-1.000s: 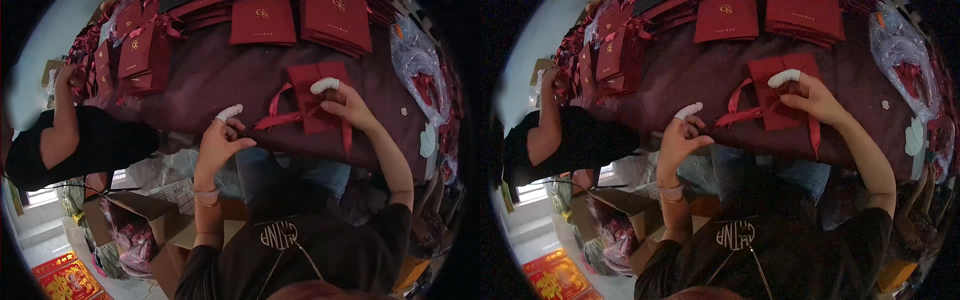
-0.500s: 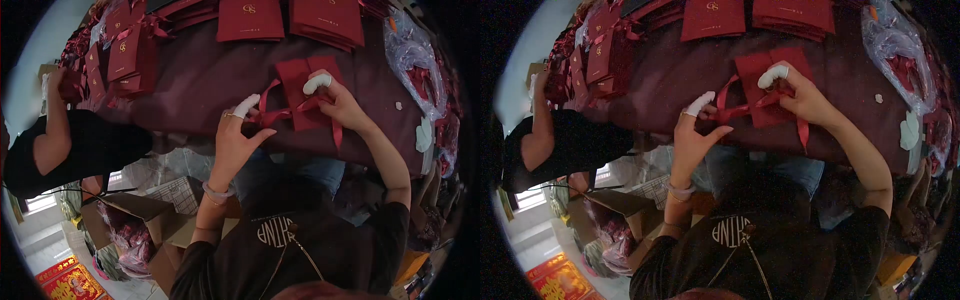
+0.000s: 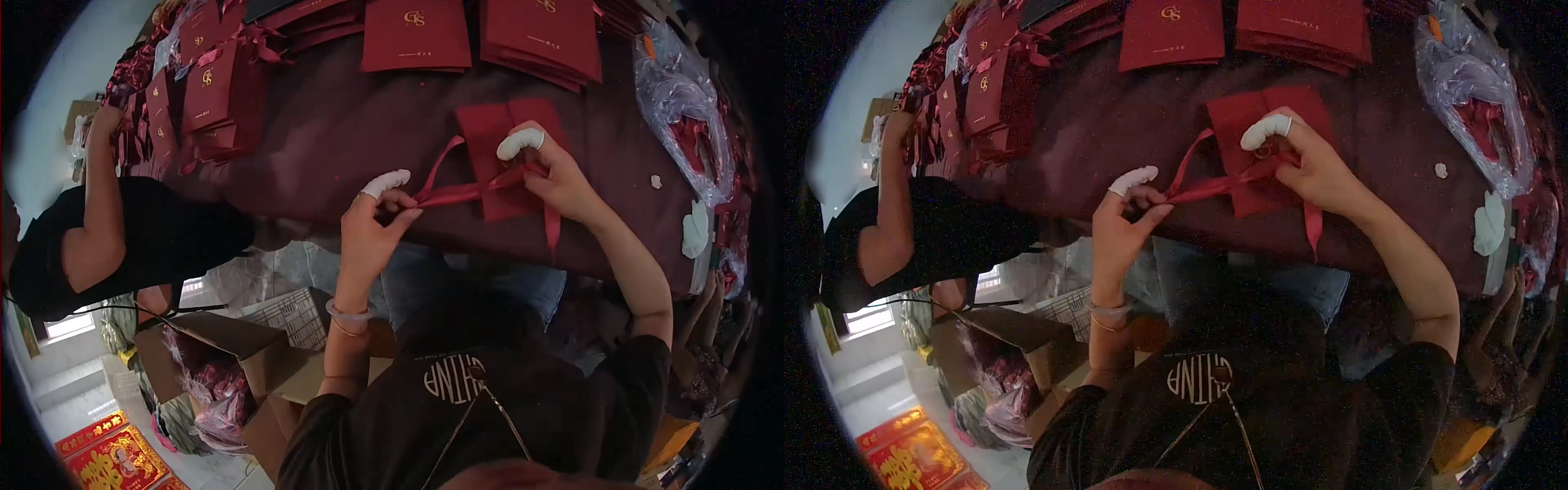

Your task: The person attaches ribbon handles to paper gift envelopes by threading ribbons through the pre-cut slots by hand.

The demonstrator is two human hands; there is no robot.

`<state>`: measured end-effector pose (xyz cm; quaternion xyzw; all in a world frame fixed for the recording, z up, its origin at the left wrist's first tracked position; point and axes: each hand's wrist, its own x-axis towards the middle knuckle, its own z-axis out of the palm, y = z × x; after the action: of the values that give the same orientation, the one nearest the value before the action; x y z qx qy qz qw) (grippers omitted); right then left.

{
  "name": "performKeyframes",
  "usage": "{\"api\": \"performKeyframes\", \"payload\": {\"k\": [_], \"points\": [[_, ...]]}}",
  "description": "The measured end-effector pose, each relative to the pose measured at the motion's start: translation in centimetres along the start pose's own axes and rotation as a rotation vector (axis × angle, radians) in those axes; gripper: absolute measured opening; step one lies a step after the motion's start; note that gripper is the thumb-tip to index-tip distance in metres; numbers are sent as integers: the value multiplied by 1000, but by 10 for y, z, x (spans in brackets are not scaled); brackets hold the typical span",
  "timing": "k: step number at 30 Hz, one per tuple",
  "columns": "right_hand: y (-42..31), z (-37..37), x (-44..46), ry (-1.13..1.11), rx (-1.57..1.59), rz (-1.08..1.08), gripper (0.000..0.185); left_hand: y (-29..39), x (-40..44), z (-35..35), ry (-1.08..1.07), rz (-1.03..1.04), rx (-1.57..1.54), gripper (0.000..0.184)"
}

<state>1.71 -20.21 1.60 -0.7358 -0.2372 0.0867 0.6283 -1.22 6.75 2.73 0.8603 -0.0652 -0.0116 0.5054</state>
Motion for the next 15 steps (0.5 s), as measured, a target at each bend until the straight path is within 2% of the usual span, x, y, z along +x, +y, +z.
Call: {"api": "performKeyframes", "payload": {"k": [3,5,8,10,11,12,14,15], "points": [[6,-3,-2,44,73,-12,42,-5,3,0,-29,49,-20,39],[7,-4,-4,40,247,53,45,-7,5,-2,-45,56,-10,39],[-7,-4,-2,110,314,172,45,-7,7,-5,-43,85,14,37],[-2,-4,-1,118,318,137,45,-4,10,-9,-106,322,305,35],[0,-4,-2,131,324,105,45,-9,11,-10,-119,439,342,29],[-1,-8,-3,123,325,103,45,-12,9,-10,-112,435,344,29],[-5,-18,-4,146,573,275,45,-10,7,-9,-91,460,465,26],[-11,-18,-2,276,659,318,45,-11,6,-9,-90,463,469,26]]}}
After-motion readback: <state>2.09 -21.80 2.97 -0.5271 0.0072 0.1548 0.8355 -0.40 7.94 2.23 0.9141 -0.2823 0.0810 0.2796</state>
